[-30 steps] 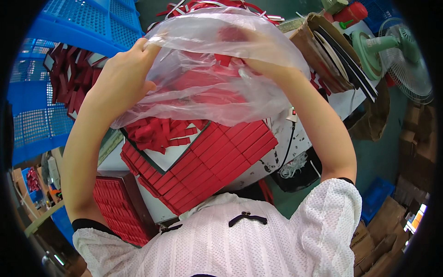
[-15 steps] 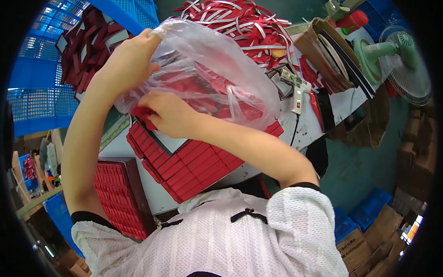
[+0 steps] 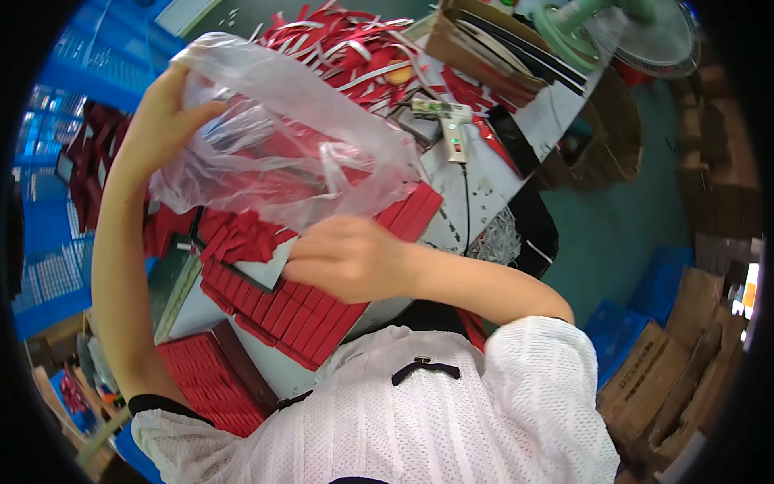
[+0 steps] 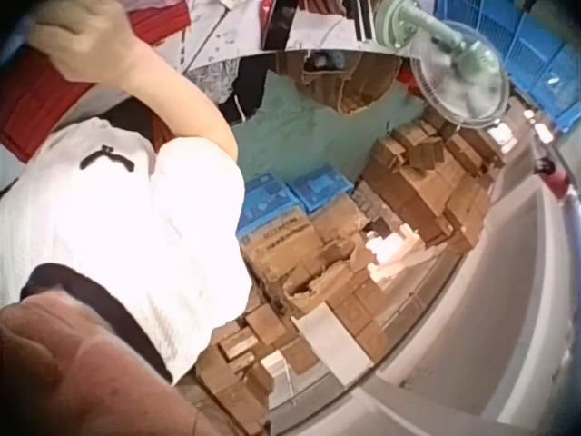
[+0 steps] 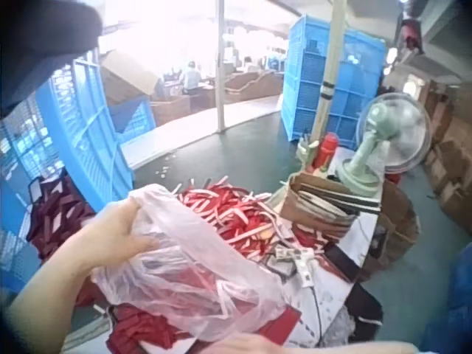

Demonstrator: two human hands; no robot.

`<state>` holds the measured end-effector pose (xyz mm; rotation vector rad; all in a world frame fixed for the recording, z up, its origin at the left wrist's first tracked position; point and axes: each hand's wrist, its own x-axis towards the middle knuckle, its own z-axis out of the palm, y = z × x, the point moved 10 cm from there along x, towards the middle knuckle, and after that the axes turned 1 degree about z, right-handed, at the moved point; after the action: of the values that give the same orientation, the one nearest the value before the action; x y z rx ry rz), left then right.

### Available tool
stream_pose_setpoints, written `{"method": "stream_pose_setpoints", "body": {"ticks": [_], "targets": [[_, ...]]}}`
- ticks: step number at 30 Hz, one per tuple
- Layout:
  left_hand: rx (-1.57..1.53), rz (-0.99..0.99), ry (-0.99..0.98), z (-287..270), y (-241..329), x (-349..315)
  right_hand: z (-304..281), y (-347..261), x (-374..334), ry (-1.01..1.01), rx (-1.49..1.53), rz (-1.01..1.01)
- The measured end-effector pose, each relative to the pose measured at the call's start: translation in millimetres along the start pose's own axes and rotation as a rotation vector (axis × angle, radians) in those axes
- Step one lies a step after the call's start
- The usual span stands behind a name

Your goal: The person assembles a red paper craft by applying hot glue to a grid-like base and attaching small red paper strips. They repeatedly pick up strips, apply glue, and press them into place to form a textured surface. The person also folds a separate red strip and applies glue to it.

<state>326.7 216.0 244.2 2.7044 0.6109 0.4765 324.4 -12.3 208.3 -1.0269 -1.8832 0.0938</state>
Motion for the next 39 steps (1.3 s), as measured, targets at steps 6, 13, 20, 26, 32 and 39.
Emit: {"method": "stream_pose_setpoints", "body": {"ticks": [6, 13, 20, 26, 32, 39], "targets": [[-0.360, -0.175, 0.026, -23.0, 19.9, 52.2, -188.4, 200.3, -147.2, 0.393, -0.320, 1.006], [-0.470, -0.248, 0.187, -43.8, -10.8, 118.5, -163.5, 349.5, -181.8, -0.304, -0.532, 1.033], [-0.550, -0.465, 0.183, 33.1, -53.5, 124.1, -124.5, 380.2, -182.4, -0.634, -0.601, 1.007], [0.038, -0.339, -0.192, 111.0, -60.9, 99.4, -125.8, 382.8, -177.0, -0.569, -0.527, 1.080], [0.036, -0.234, -0.152, 112.8, -21.6, 99.1, -149.5, 364.6, -167.1, -0.390, -0.631, 1.122], [0.040, -0.225, -0.144, 110.2, -11.5, 91.5, -181.0, 266.0, -45.1, 0.108, -0.293, 0.658]]}}
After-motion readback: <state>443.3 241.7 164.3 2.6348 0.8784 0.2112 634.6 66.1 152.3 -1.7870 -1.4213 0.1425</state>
